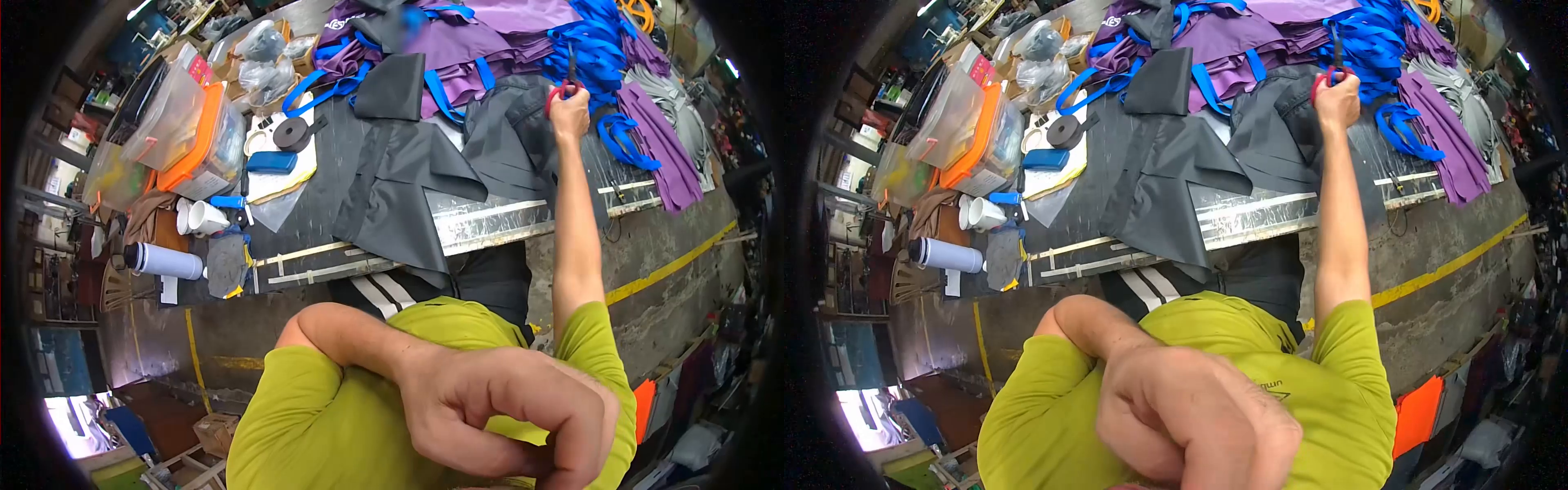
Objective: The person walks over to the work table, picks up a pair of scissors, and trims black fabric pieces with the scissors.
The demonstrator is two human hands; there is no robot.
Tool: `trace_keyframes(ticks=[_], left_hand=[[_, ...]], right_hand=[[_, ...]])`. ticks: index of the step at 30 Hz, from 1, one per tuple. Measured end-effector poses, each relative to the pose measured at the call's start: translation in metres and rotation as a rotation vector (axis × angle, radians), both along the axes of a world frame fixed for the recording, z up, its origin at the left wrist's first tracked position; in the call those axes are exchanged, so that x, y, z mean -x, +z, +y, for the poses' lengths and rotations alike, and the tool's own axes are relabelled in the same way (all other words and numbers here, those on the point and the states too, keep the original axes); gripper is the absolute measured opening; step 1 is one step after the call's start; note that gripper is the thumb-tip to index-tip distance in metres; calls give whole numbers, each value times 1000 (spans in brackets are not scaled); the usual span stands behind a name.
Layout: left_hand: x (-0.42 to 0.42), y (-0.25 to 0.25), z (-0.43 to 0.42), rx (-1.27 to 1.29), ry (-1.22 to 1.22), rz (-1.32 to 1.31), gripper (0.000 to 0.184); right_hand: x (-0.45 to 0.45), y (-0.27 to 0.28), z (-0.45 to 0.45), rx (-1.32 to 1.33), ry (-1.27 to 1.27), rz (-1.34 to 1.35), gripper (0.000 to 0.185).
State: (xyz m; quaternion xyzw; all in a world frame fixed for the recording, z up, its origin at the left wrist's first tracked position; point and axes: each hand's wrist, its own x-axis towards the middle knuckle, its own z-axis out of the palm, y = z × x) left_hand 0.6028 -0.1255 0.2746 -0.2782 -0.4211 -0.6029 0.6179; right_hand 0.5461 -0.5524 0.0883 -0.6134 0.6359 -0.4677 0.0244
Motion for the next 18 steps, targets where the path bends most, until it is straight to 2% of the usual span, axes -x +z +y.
trace_keyframes(ticks=[2, 4, 5, 6, 7, 8, 10, 12, 13, 14, 15, 17, 18], left_hand=[[-30, -3, -2, -10, -108, -291, 18], [-23, -2, 7, -97, -105, -207, 19], [-21, 0, 10, -143, -106, -163, 20], [-13, 3, 6, -84, -50, -55, 17], [0, 8, 0, -25, 8, 50, 16], [6, 8, -5, 18, 43, 103, 15], [15, 6, -12, 82, 87, 162, 14], [12, 12, -6, 28, 125, 138, 14], [5, 23, 5, -49, 158, 105, 14], [-2, 26, 5, 5, 241, 33, 14], [-8, 28, 5, 61, 327, -34, 15], [-30, 26, -10, 369, 596, -283, 16], [-42, 30, -12, 508, 740, -406, 16]], right_hand=[[-12, 14, 51, -86, 227, -4, 57], [-32, 6, 102, -224, 551, -63, 63], [-48, 8, 136, -440, 699, -112, 66], [-65, 4, 168, -569, 795, -79, 71], [-81, 7, 211, -588, 880, -194, 55], [-92, 7, 240, -636, 947, -115, 64], [-116, -9, 279, -606, 1107, 102, 82], [-140, -31, 312, -471, 1221, 166, 86], [-152, -49, 322, -292, 1254, 169, 81], [-163, -69, 328, -133, 1250, 230, 80], [-171, -81, 330, -101, 1249, 267, 77], [-183, -95, 330, -42, 1258, 302, 76], [-183, -90, 333, -93, 1273, 296, 75]])
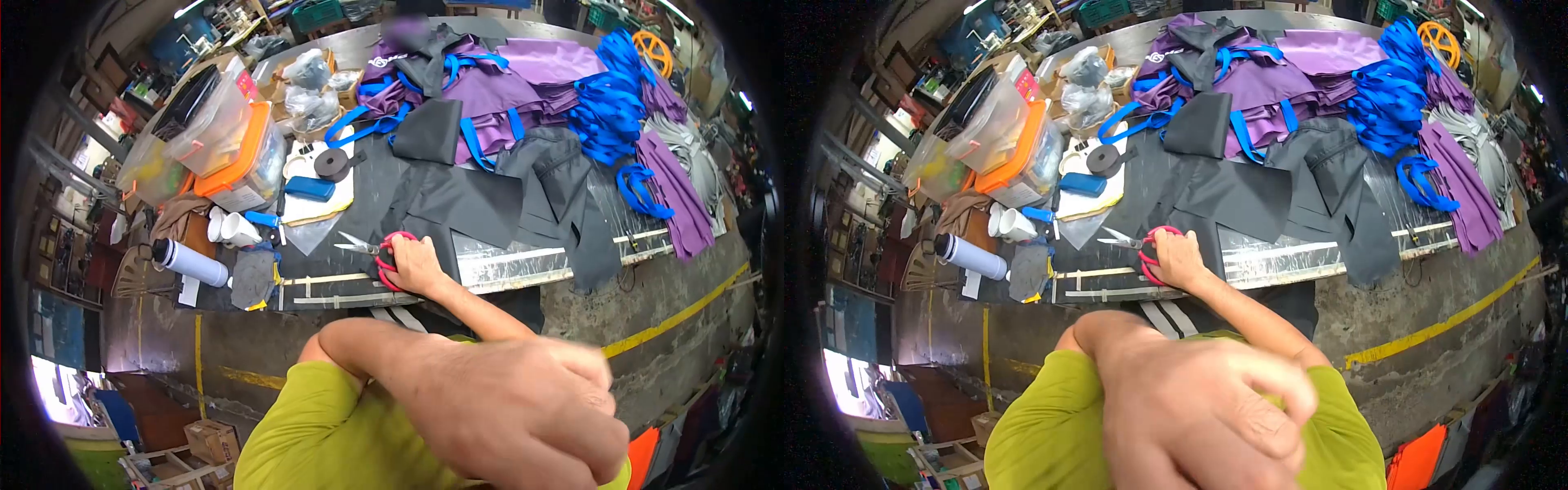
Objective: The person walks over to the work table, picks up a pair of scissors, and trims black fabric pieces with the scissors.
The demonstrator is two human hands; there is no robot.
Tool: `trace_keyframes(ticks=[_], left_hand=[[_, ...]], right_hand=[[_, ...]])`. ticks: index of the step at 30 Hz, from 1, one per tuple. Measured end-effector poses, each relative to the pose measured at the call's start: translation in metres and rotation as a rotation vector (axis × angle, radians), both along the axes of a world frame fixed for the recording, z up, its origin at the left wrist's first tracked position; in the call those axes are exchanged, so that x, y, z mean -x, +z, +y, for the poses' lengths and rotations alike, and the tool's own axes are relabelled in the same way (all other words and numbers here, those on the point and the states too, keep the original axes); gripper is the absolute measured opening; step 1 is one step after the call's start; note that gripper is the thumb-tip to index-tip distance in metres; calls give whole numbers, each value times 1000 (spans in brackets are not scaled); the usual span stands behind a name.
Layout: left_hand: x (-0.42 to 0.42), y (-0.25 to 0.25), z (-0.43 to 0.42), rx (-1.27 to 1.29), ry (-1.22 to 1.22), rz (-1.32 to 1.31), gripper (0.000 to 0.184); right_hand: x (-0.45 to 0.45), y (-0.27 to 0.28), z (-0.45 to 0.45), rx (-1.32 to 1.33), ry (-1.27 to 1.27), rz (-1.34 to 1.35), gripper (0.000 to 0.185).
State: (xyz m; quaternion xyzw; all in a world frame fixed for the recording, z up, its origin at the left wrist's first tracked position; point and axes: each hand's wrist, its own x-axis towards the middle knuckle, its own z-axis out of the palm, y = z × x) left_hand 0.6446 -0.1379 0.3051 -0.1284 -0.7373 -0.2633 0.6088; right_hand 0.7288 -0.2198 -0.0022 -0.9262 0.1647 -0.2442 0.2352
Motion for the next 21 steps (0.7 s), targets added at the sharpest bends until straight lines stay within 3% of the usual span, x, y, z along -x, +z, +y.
trace_keyframes(ticks=[2, 3, 5, 6, 9, 13, 15, 17, 19, 21], left_hand=[[-30, 27, 17, 116, 351, -294, 16], [-22, 20, 20, 93, 352, -138, 26], [-30, 16, 23, 60, 282, -145, 26], [-36, 15, 27, 39, 248, -148, 26], [-51, 19, 29, -12, 141, -167, 27], [-21, 15, 20, 139, 244, -27, 22], [-13, 13, 25, 179, 325, -28, 22], [-49, 27, 37, 93, 304, -255, 25], [-104, 38, 35, 96, 319, -389, 27], [-126, 24, 31, -218, 705, -170, 28]], right_hand=[[5, 20, 3, -88, 6, 55, 74], [9, 20, 7, -64, 11, 53, 75], [11, 10, 9, 25, 22, 86, 77], [12, 4, 10, 55, 6, 46, 69], [11, 3, 7, -68, 21, 18, 60], [6, 14, 7, -228, -37, -29, 47], [0, 25, -1, -754, 71, -3, 36], [8, 58, -12, -1164, 258, -140, 31], [36, 103, -18, -1330, 163, -162, 44], [62, 112, -32, -1433, 262, -317, 61]])
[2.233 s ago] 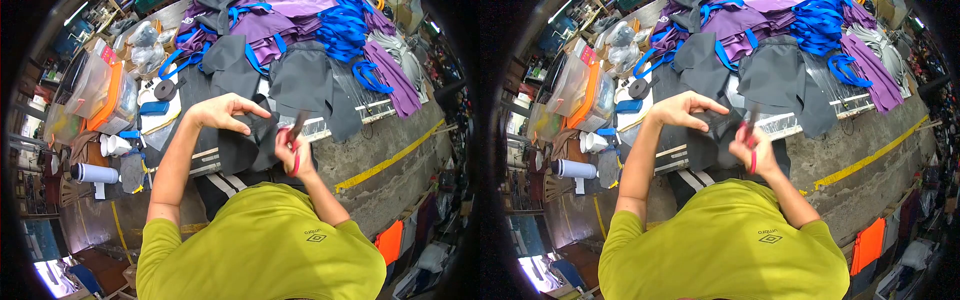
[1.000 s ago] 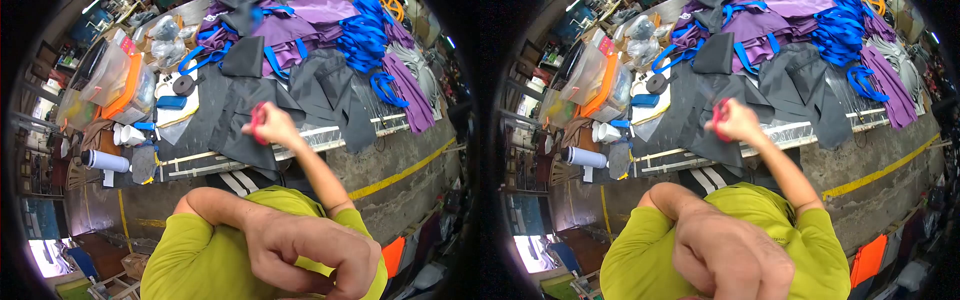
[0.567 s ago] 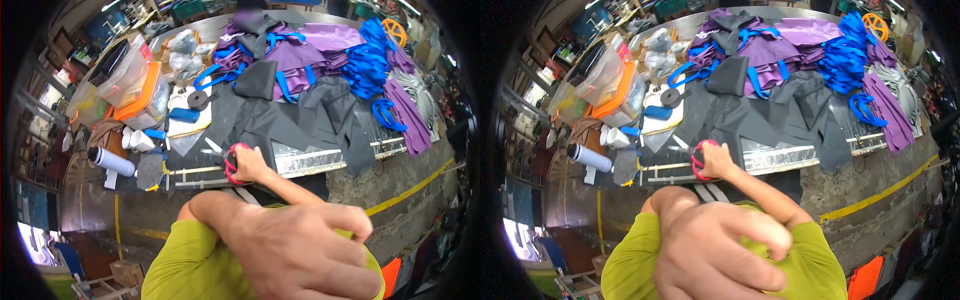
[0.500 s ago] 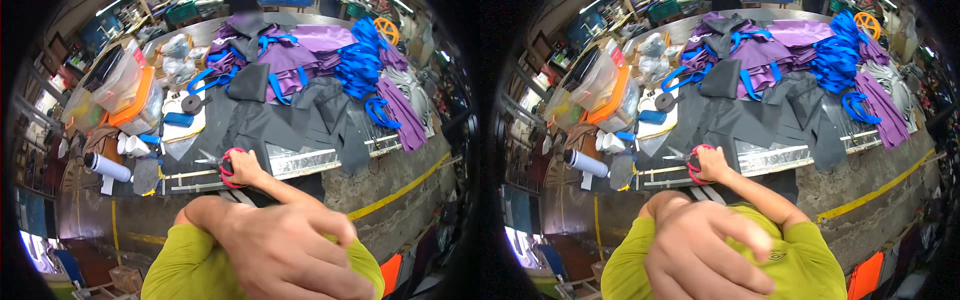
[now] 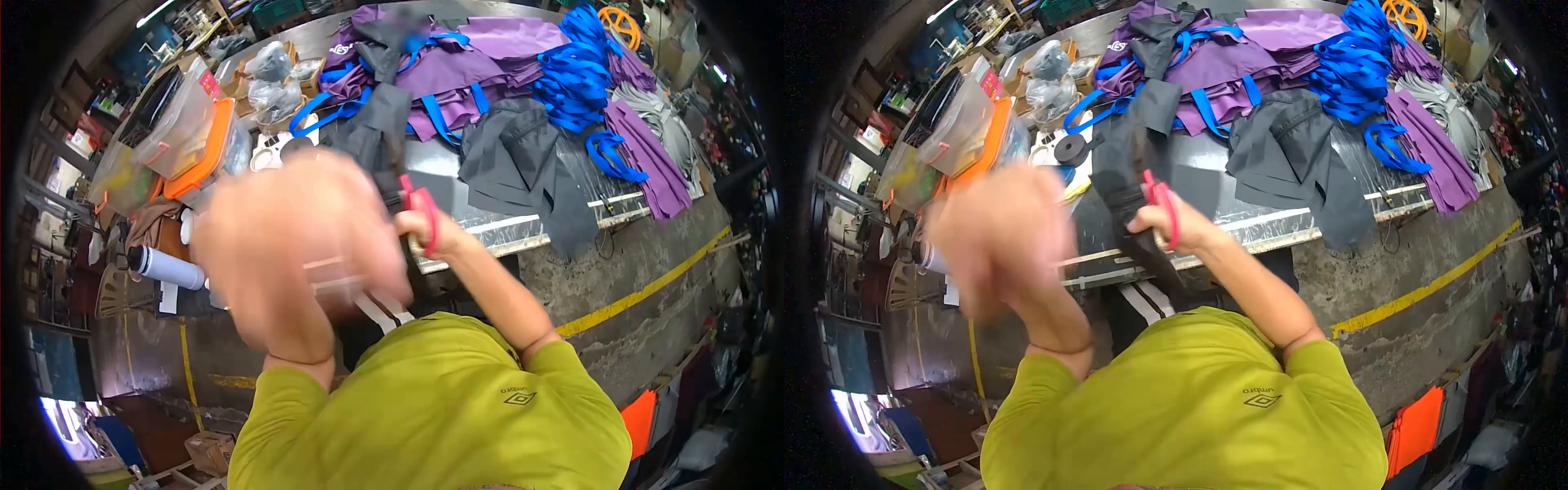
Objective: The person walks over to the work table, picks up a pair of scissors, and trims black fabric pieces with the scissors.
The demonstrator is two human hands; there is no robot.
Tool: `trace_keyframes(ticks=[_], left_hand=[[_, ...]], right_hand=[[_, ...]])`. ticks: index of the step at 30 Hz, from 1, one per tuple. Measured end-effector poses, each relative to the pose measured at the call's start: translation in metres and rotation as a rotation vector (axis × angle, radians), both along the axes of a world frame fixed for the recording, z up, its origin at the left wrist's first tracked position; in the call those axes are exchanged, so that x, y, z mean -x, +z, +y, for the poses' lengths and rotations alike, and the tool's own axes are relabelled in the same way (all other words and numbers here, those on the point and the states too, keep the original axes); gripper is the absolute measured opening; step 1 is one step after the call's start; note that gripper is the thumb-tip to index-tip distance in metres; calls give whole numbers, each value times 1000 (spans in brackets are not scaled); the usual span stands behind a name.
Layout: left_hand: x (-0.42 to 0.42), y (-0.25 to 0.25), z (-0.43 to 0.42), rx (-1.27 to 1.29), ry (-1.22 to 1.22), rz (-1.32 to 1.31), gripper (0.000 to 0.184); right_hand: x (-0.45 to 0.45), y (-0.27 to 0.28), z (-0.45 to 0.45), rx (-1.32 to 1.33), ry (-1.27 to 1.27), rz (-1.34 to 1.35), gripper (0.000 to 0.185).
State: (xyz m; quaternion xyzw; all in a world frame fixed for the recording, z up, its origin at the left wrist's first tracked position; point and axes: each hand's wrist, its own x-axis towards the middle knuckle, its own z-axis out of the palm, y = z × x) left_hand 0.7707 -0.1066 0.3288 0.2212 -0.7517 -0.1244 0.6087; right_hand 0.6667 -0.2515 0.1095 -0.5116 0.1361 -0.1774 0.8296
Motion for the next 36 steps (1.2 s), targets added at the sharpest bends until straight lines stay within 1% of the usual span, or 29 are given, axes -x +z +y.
trace_keyframes(ticks=[2, 3, 4, 5, 6, 7, 9, 10, 11, 12, 13, 14, 15, 16, 19, 20, 21, 22, 24, 26, 27, 29, 30, 33, 36], left_hand=[[-65, -36, -35, -289, 174, -4, 54], [-72, -59, -58, -393, 120, -19, 65], [-77, -93, -79, -484, 25, -47, 78], [-74, -118, -90, -579, 31, -143, 73], [-77, -145, -97, -683, -107, -129, 66], [-79, -159, -103, -783, -248, -119, 60], [-55, -135, -96, -805, -242, -155, 43], [-57, -131, -99, -856, -176, -158, 34], [-60, -125, -95, -865, -103, -370, 36], [-59, -103, -87, -866, -25, -582, 37], [-54, -87, -76, -822, -19, -627, 40], [-48, -71, -66, -778, -13, -670, 43], [-38, -62, -51, -701, -84, -545, 47], [-31, -49, -45, -769, -133, -535, 57], [-31, -44, -63, -764, -37, -601, 62], [-34, -48, -73, -868, -59, -603, 66], [-38, -67, -86, -827, -85, -602, 63], [-46, -89, -104, -743, -166, -632, 62], [-52, -111, -125, -725, -248, -644, 60], [-49, -119, -134, -859, -247, -617, 60], [-51, -126, -137, -931, -269, -549, 59], [-54, -138, -142, -1073, -315, -411, 59], [-50, -137, -144, -1111, -377, -376, 58], [-45, -149, -146, -948, -290, -283, 57], [-52, -159, -154, -823, -195, -397, 40]], right_hand=[[35, 52, -1, -17, 14, -253, 74], [54, 76, 1, -41, 3, -344, 78], [70, 92, 3, -33, -54, -399, 81], [84, 100, 2, -22, -116, -455, 84], [99, 96, -5, 21, -174, -418, 84], [115, 90, -14, 68, -233, -383, 84], [150, 74, -44, 67, -216, -282, 84], [159, 85, -43, 97, -312, -161, 83], [164, 81, -50, 160, -375, -118, 83], [169, 75, -54, 179, -449, -99, 83], [172, 69, -59, 199, -524, -83, 84], [181, 60, -68, 246, -522, -43, 79], [192, 49, -78, 289, -519, -2, 75], [195, 45, -83, 330, -515, 39, 71], [182, 38, -90, 229, -480, -114, 42], [177, 45, -91, 373, -665, 110, 32], [177, 36, -102, 371, -666, 152, 32], [172, 30, -111, 374, -692, 171, 30], [166, 19, -126, 379, -712, 222, 28], [162, 6, -143, 390, -658, 273, 27], [157, -12, -157, 375, -651, 210, 27], [152, -24, -167, 341, -650, 225, 29], [151, -28, -170, 338, -650, 246, 31], [148, -39, -177, 326, -646, 282, 36], [147, -44, -177, 300, -672, 283, 36]])
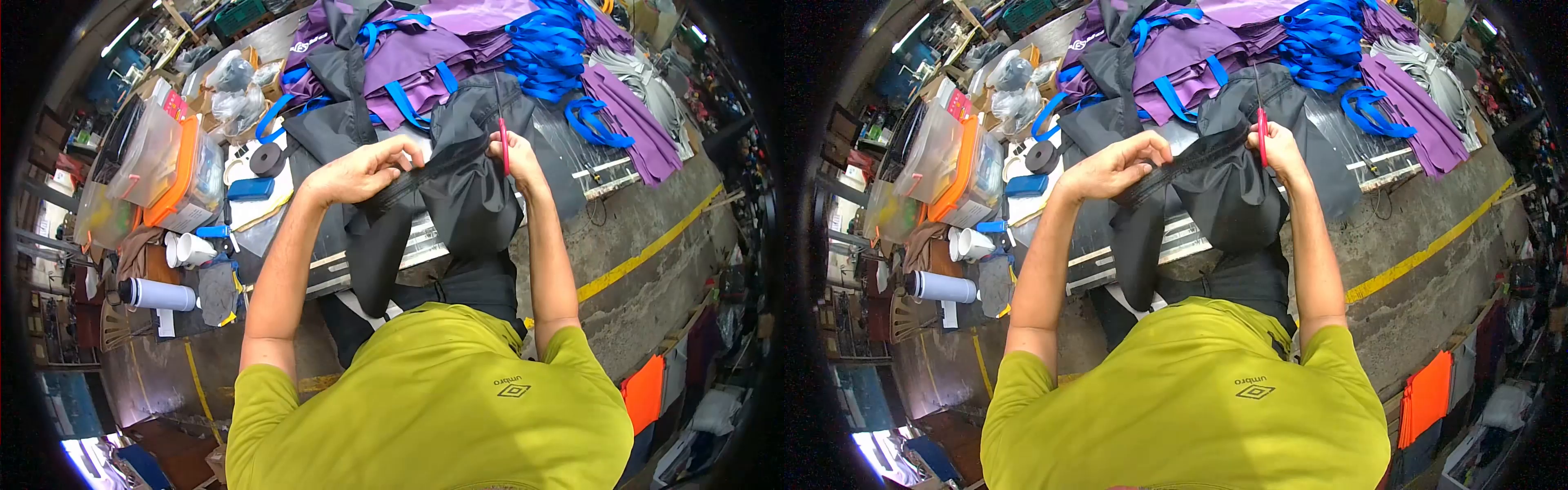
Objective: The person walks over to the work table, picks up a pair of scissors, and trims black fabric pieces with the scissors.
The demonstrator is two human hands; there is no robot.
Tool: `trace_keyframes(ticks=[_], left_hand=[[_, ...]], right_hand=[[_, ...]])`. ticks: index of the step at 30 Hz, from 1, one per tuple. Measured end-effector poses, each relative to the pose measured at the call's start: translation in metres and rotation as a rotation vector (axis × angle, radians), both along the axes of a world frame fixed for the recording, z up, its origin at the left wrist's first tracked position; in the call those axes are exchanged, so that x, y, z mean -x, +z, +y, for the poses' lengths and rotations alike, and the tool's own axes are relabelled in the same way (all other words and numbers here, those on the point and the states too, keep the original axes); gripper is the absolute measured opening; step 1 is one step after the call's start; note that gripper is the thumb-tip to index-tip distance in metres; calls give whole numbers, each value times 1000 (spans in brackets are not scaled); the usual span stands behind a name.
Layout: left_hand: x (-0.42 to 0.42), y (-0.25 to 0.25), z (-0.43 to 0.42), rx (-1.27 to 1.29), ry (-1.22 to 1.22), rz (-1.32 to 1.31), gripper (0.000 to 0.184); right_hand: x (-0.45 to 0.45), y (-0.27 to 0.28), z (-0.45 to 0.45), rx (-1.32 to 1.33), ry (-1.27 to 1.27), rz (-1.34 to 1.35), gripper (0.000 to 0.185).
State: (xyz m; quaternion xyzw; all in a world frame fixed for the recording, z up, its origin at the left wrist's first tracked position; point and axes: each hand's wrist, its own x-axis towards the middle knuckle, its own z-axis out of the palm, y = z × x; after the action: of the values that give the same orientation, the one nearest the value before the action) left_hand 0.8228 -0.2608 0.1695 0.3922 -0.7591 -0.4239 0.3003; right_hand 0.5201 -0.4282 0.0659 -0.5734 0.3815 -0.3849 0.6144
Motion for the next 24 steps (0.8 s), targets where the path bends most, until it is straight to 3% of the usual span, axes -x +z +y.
trace_keyframes(ticks=[5, 7, 13, 15, 17, 19, 23, 24], left_hand=[[2, 0, -4, -126, -110, -36, 23], [8, 9, -2, -13, -138, -137, 23], [-7, 4, -12, -91, -70, -50, 33], [-11, 7, -11, -118, -39, -46, 40], [-20, 7, -13, -172, -40, -58, 50], [-25, 10, -14, -172, -61, -55, 52], [-28, 14, -16, -223, -51, -21, 58], [-30, 11, -18, -201, -65, -16, 61]], right_hand=[[-3, -5, -3, 8, 10, -12, 26], [-3, -6, -6, 6, 13, -12, 26], [0, 16, 6, 61, -165, 46, 36], [13, 22, 8, 348, -280, 305, 41], [16, 44, 31, 315, -242, 229, 42], [26, 73, 67, 132, 37, 145, 38], [26, 44, 134, -82, 504, -64, 30], [22, 40, 155, -105, 528, -2, 30]])
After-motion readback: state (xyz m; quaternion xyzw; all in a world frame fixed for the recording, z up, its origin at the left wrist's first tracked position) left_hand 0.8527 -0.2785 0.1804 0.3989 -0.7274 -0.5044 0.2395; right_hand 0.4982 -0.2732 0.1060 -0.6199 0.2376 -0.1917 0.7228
